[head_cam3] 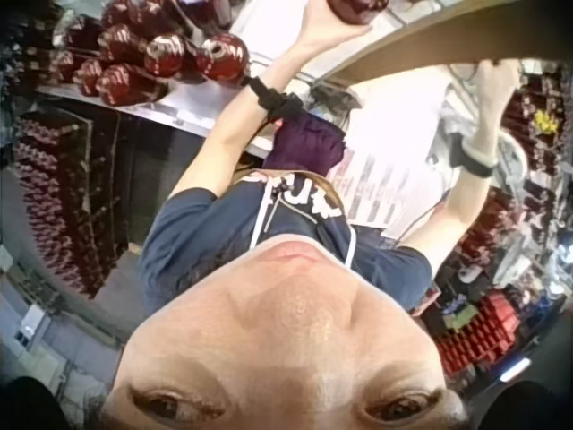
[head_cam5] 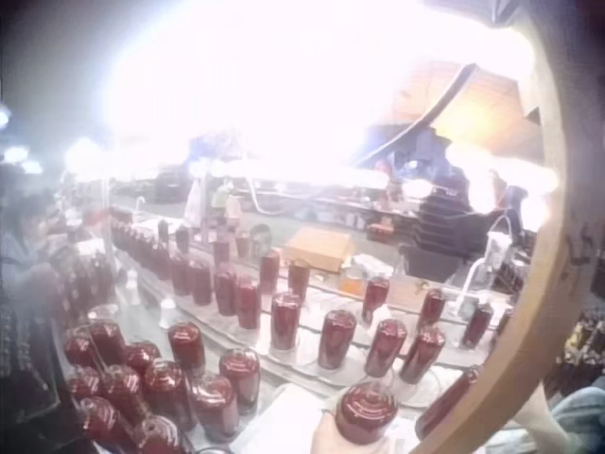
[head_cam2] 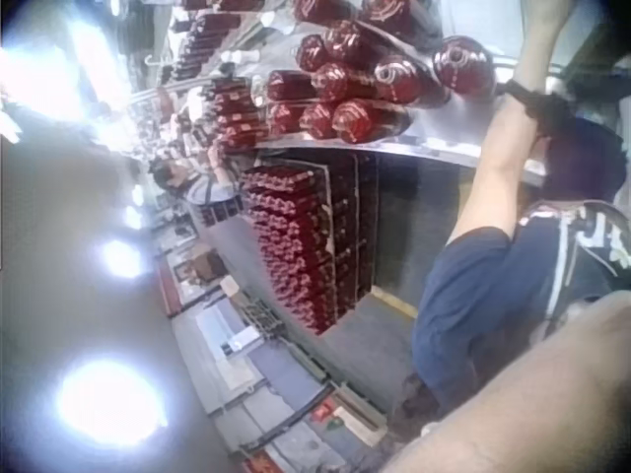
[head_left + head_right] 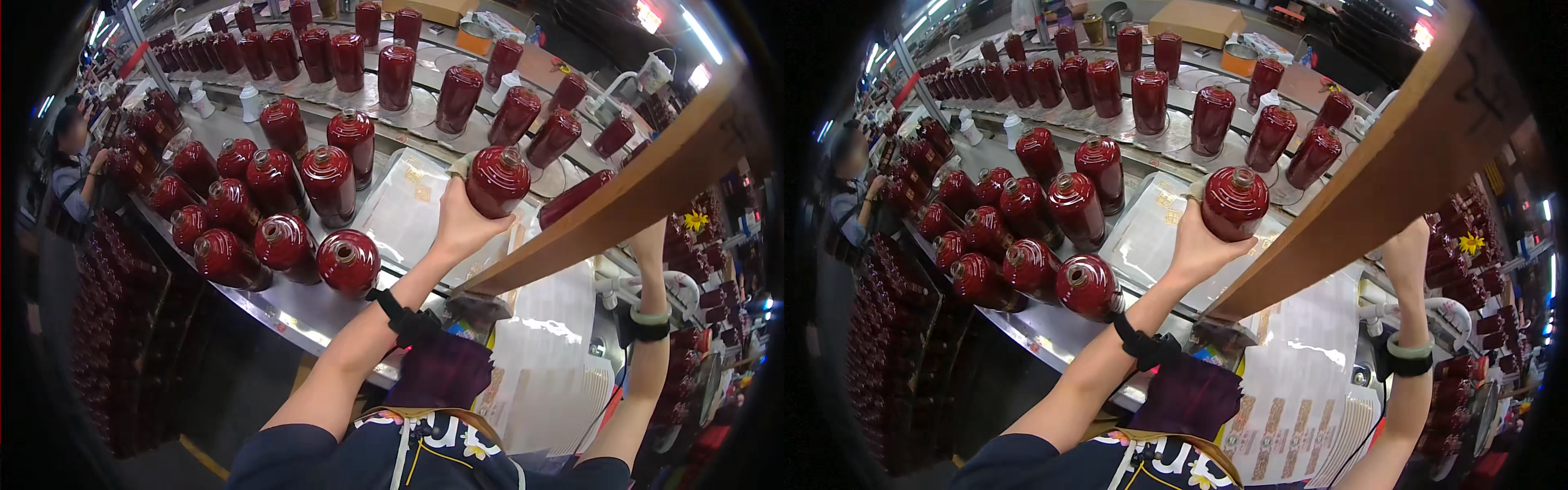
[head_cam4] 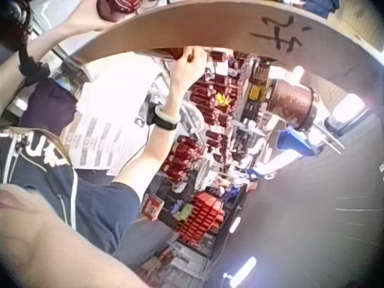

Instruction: Applying decorative labels and security seals to red ceramic liquor bottles on a production line.

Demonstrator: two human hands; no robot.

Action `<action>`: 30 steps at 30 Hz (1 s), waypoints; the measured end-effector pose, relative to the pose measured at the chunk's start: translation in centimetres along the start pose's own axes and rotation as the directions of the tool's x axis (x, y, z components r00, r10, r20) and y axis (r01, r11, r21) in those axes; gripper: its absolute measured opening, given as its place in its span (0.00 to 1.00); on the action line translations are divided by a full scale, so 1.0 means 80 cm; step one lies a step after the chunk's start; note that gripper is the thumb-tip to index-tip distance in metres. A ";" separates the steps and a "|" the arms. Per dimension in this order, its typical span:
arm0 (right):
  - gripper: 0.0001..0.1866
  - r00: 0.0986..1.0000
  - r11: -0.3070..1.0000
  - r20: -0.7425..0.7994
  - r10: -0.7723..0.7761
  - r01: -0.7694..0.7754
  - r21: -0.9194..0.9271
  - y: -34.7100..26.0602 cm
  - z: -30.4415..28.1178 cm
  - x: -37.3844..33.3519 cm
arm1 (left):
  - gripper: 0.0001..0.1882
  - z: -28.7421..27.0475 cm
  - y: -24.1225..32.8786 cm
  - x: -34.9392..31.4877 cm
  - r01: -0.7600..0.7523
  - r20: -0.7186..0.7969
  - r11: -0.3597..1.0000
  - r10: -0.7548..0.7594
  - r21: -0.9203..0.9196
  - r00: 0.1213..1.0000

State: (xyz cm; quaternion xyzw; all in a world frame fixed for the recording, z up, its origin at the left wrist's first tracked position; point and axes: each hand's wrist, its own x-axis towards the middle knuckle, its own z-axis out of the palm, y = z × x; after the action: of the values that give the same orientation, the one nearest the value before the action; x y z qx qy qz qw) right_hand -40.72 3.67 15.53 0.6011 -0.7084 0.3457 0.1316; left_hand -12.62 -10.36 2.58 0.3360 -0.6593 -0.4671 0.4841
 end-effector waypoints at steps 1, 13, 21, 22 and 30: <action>0.07 0.999 0.999 0.024 0.047 -0.046 -0.006 -0.043 -0.015 -0.009 | 0.46 -0.009 0.003 -0.008 -0.031 -0.033 0.999 0.031 0.013 0.999; 0.14 0.985 0.996 0.168 0.048 -0.060 0.071 -0.249 -0.126 -0.167 | 0.41 -0.102 0.077 -0.103 0.024 -0.101 0.995 -0.014 0.096 0.995; 0.11 0.971 0.906 0.206 0.118 -0.190 0.378 -0.302 -0.084 -0.242 | 0.47 -0.161 0.053 -0.217 -0.082 0.154 0.994 0.093 -0.076 0.984; 0.11 0.969 0.916 0.210 0.132 -0.201 0.348 -0.309 -0.080 -0.245 | 0.48 -0.166 0.043 -0.228 -0.056 0.116 0.992 0.070 -0.117 0.991; 0.09 0.980 0.898 0.148 0.135 -0.184 0.401 -0.323 -0.043 -0.254 | 0.48 -0.213 0.006 -0.260 0.019 -0.059 1.000 -0.018 0.005 0.998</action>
State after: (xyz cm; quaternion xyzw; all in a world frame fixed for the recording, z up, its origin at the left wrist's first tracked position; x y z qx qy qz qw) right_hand -12.20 20.35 14.36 0.5744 -0.6728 0.4612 -0.0685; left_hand 9.94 3.45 -2.06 0.3570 -0.6430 -0.4596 0.4979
